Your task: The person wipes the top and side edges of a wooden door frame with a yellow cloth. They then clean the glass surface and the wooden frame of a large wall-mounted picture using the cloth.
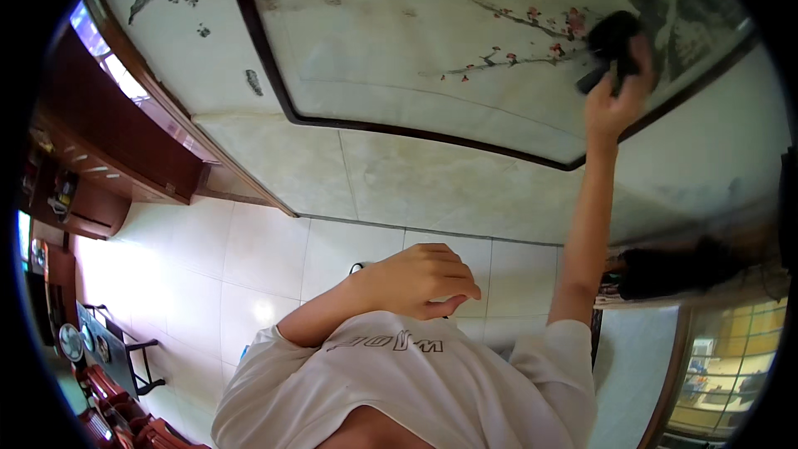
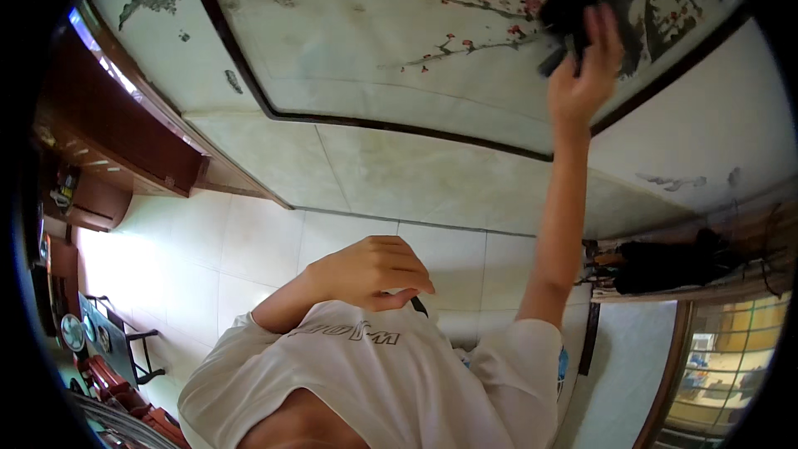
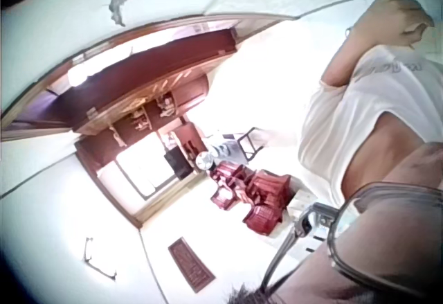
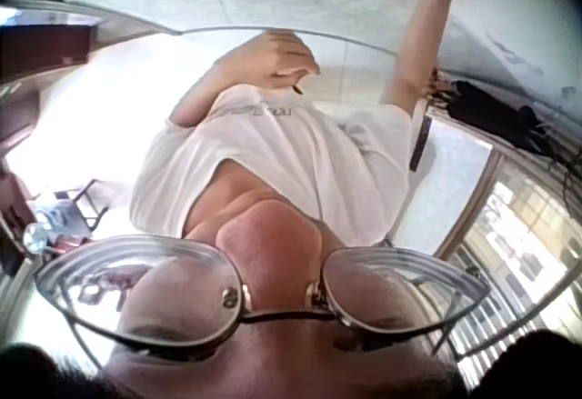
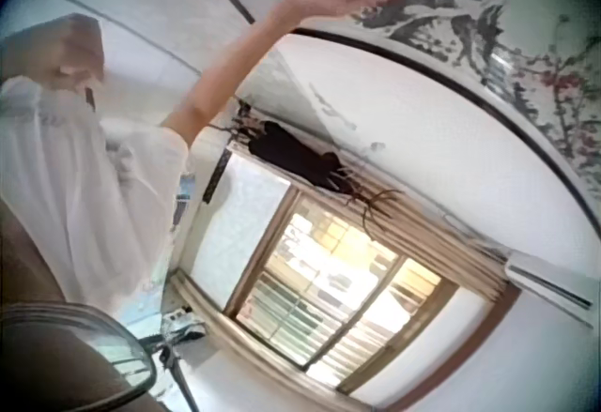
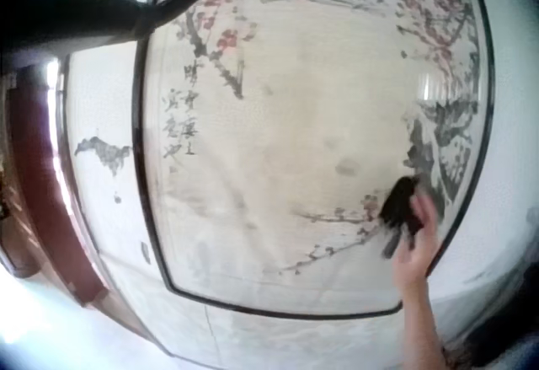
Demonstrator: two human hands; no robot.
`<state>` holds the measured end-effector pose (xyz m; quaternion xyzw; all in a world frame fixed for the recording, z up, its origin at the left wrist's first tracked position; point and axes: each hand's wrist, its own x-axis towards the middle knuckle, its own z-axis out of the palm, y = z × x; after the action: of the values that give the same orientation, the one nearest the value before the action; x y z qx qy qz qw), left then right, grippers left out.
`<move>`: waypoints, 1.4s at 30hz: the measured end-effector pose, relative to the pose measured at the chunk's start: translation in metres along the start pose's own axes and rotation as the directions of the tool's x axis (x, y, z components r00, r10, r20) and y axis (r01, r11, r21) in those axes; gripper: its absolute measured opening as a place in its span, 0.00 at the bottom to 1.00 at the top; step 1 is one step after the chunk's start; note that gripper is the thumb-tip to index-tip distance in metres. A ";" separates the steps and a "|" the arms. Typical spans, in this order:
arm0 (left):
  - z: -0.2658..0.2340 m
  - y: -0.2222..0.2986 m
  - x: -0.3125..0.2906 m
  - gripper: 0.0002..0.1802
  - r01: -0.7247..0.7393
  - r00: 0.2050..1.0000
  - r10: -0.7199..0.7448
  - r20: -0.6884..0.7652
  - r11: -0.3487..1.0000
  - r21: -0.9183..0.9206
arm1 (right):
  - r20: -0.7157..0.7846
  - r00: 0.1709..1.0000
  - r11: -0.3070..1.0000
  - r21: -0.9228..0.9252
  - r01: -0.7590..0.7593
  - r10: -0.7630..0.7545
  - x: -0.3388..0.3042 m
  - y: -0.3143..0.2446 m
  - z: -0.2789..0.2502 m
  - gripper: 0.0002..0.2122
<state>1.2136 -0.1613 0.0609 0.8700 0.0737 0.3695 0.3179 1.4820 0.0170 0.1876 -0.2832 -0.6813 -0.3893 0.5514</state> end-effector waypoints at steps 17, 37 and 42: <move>-0.020 -0.006 0.009 0.13 0.045 0.999 -0.045 0.006 0.997 -0.060 | 0.349 0.920 0.913 0.408 0.022 -0.178 -0.129 -0.226 0.166 0.16; -0.036 -0.009 -0.076 0.12 0.288 0.919 -0.305 -0.249 0.952 -0.102 | -0.064 0.869 0.870 -0.023 -0.492 0.490 -0.199 -0.110 0.092 0.22; -0.044 -0.009 -0.093 0.12 0.375 0.872 -0.383 -0.304 0.923 -0.086 | -0.016 0.905 0.902 0.095 -0.421 0.425 -0.182 -0.160 0.130 0.19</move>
<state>1.1182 -0.1664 0.0233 0.7646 0.2881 0.4348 0.3786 1.3248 0.0486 -0.0359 -0.3922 -0.6103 -0.2346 0.6471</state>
